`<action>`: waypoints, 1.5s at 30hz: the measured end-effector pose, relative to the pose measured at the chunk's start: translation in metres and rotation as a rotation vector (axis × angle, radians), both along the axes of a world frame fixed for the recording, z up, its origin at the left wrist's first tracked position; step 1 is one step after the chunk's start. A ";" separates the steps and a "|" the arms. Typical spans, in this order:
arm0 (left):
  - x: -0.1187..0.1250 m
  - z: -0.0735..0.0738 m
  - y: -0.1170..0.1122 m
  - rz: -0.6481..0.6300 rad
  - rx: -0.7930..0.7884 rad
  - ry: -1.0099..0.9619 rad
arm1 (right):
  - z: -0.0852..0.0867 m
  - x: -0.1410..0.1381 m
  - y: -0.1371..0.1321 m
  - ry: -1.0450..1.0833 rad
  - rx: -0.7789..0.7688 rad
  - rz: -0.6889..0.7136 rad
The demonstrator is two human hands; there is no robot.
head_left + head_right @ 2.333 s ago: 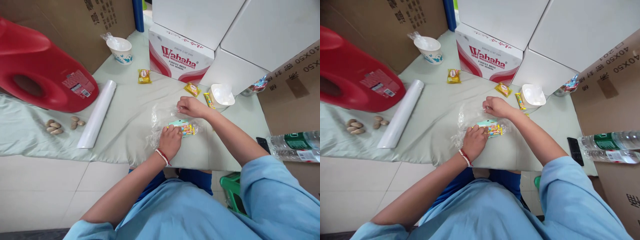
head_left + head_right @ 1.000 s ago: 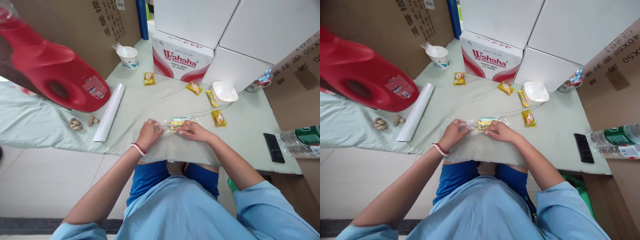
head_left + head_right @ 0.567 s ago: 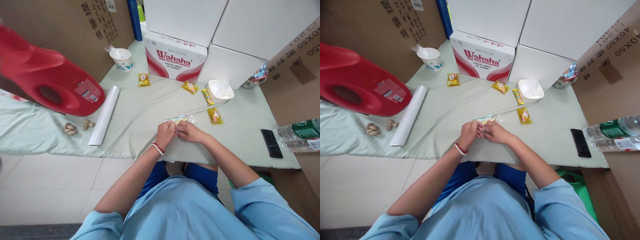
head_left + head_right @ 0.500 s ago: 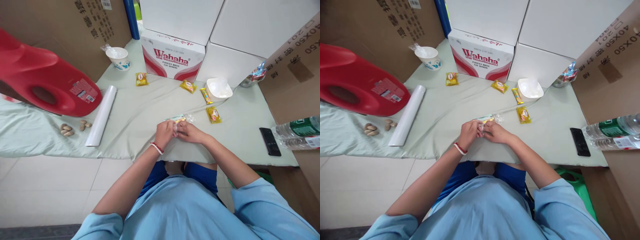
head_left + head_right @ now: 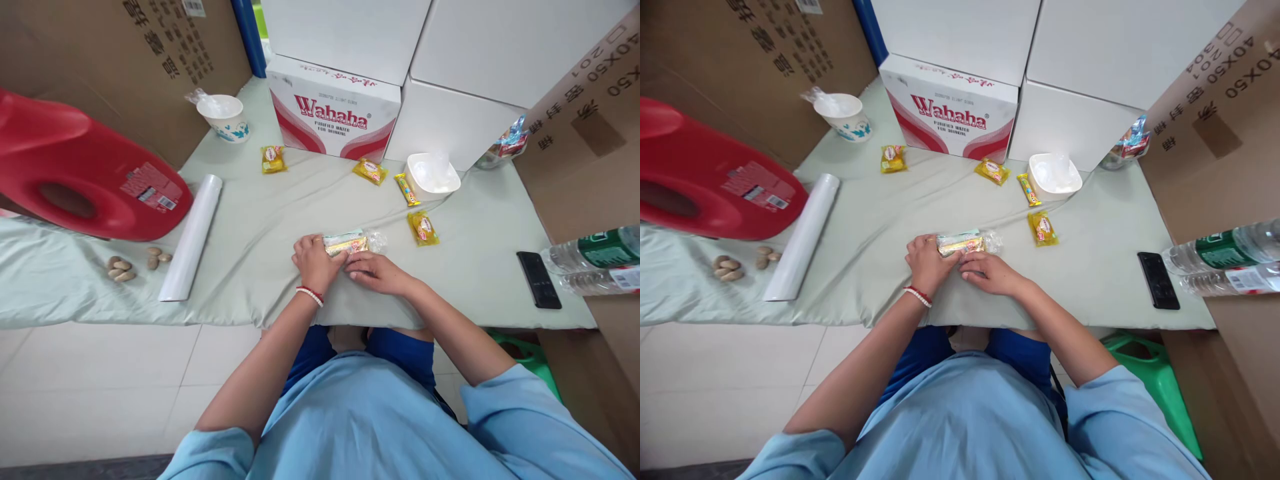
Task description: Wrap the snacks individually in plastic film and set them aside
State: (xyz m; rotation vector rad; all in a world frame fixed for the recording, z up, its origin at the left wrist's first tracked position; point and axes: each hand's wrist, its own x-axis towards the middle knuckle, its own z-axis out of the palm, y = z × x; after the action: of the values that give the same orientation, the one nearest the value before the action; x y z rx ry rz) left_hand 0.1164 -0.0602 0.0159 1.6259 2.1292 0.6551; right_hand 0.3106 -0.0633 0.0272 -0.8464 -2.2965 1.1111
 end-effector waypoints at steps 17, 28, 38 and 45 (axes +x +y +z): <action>0.001 -0.001 0.000 0.003 0.156 -0.400 | -0.008 0.022 0.026 -0.190 0.015 -0.644; 0.021 -0.014 -0.026 -0.188 0.492 -0.003 | -0.017 -0.046 -0.013 0.446 -0.432 -0.653; 0.020 -0.015 -0.049 -0.592 0.496 -0.289 | -0.009 -0.054 -0.012 1.005 -0.786 -0.818; 0.008 0.000 -0.037 -0.096 0.005 -1.072 | -0.006 -0.040 -0.018 0.916 -0.796 -0.743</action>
State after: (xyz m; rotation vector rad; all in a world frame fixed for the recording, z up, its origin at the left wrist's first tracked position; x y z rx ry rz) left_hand 0.1244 -0.0968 0.0162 0.9733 1.2413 1.1521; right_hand 0.2708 -0.0817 0.0208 -1.0174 -0.6736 1.5689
